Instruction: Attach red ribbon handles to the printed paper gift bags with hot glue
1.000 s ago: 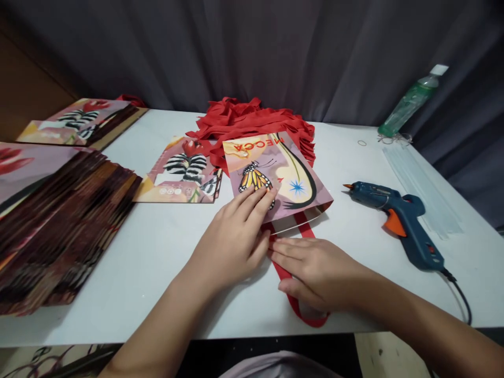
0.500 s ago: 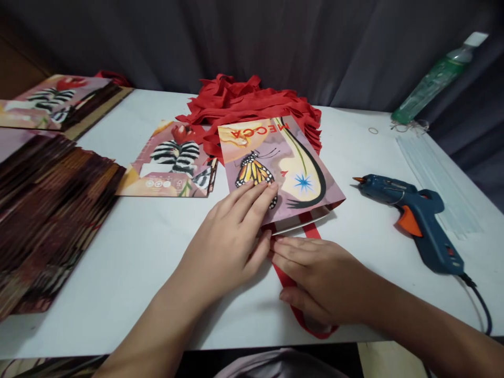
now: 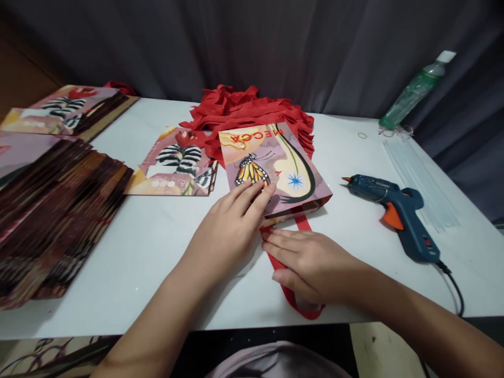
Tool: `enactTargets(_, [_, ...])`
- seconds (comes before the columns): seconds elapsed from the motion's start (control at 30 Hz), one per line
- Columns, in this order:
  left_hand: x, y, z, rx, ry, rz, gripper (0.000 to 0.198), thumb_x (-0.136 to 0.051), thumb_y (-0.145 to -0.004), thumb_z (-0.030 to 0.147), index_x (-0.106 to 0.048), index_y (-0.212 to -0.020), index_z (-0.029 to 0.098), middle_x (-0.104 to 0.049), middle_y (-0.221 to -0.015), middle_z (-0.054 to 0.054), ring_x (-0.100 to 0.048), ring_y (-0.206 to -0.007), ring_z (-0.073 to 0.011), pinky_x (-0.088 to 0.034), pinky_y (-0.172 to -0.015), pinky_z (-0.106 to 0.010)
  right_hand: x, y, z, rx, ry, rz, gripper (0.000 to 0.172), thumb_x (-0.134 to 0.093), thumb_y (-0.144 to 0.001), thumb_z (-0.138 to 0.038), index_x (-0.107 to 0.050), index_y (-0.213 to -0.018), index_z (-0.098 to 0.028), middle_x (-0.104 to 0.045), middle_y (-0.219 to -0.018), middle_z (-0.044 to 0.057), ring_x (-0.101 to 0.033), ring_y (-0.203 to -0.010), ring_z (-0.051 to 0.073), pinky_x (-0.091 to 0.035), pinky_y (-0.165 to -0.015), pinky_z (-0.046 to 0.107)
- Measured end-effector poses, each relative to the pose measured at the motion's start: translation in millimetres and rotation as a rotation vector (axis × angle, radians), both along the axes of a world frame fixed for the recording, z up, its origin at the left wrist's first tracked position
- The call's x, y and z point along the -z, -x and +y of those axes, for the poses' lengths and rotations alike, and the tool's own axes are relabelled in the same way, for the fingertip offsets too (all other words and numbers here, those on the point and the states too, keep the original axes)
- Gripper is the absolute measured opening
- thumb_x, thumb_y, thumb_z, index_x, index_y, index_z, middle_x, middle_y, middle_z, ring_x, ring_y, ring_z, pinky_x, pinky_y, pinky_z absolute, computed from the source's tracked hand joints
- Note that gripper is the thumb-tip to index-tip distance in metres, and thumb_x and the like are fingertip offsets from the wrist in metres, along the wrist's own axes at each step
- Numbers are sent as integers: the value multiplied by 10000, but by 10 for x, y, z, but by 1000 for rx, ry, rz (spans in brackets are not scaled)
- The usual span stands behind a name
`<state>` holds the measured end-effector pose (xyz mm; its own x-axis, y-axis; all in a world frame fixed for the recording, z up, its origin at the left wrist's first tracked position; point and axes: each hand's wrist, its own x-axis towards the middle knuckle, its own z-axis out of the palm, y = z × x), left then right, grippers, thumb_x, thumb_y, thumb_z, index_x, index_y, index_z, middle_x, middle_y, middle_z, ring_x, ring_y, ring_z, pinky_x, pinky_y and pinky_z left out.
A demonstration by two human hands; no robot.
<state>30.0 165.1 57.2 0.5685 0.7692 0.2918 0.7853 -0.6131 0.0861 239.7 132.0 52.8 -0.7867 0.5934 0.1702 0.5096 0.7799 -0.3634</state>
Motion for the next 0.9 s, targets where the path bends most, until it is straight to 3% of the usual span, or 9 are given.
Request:
enactTargets(0.13, [33, 11, 13, 32, -36, 17, 553, -394, -952, 171, -271, -1490, 189, -435, -1473, -139, -378, -1376, -289, -422, -1069, -486, -81, -172, -18, 113, -114, -35, 446, -376, -988, -294, -597, -1296, -60, -563, -1358, 156, -518, -1283, 270, -472, -1043, 440])
enactTargets(0.27, [27, 7, 14, 39, -70, 52, 516, -385, -968, 198, -314, -1478, 163, -447, -1463, -150, -399, -1360, -295, -426, -1066, -474, -36, -276, -33, 252, -204, -133, 466, -361, -999, -321, -576, -1321, -63, -566, -1361, 149, -530, -1268, 287, -471, -1033, 461])
enactTargets(0.43, [25, 2, 47, 43, -73, 62, 501, -386, -973, 215, -345, -1471, 191, -464, -1454, -142, -427, -1343, -295, -457, -1024, -458, 53, -219, 51, 281, -146, -214, 525, -356, -1004, -373, -504, -1379, -37, -532, -1397, 185, -505, -1282, 305, -391, -1089, 477])
enactTargets(0.53, [10, 25, 60, 24, -58, 80, 526, -401, -964, 198, -322, -1483, 234, -450, -1470, -125, -431, -1342, -283, -456, -1015, -444, 39, -174, 120, 273, -60, -196, 481, -375, -999, -354, -550, -1323, -44, -571, -1347, 197, -540, -1226, 292, -422, -1050, 455])
enactTargets(0.67, [-69, -13, -122, 0, -220, 85, 540, -436, -939, 143, -368, -1456, 282, -439, -1480, -110, -430, -1340, -282, -400, -1053, -463, -4, -139, 148, 316, 58, -147, 375, -359, -1002, -284, -646, -1152, -96, -673, -1147, 136, -624, -1044, 240, -492, -934, 374])
enactTargets(0.77, [-89, -212, -388, 109, -319, 11, 424, -433, -913, 107, -535, -1320, 176, -569, -1344, -138, -539, -1216, -244, -446, -1003, -366, -1, -128, 134, 328, 47, -120, 352, -360, -994, -231, -652, -1126, -84, -678, -1129, 144, -630, -1029, 233, -485, -919, 354])
enactTargets(0.83, [-43, -405, -512, 82, -166, 12, 374, -435, -870, 100, -597, -1202, 43, -609, -1249, -209, -578, -1147, -268, -476, -965, -360, 8, -128, 124, 338, 49, -101, 351, -352, -994, -212, -666, -1090, -88, -693, -1088, 141, -645, -987, 220, -489, -890, 333])
enactTargets(0.9, [33, -577, -536, -53, 64, 138, 394, -418, -862, 102, -584, -1198, -20, -597, -1236, -266, -574, -1154, -315, -462, -983, -434, 11, -130, 115, 349, 68, -83, 357, -343, -999, -208, -684, -1037, -110, -710, -1046, 120, -659, -942, 202, -494, -860, 309])
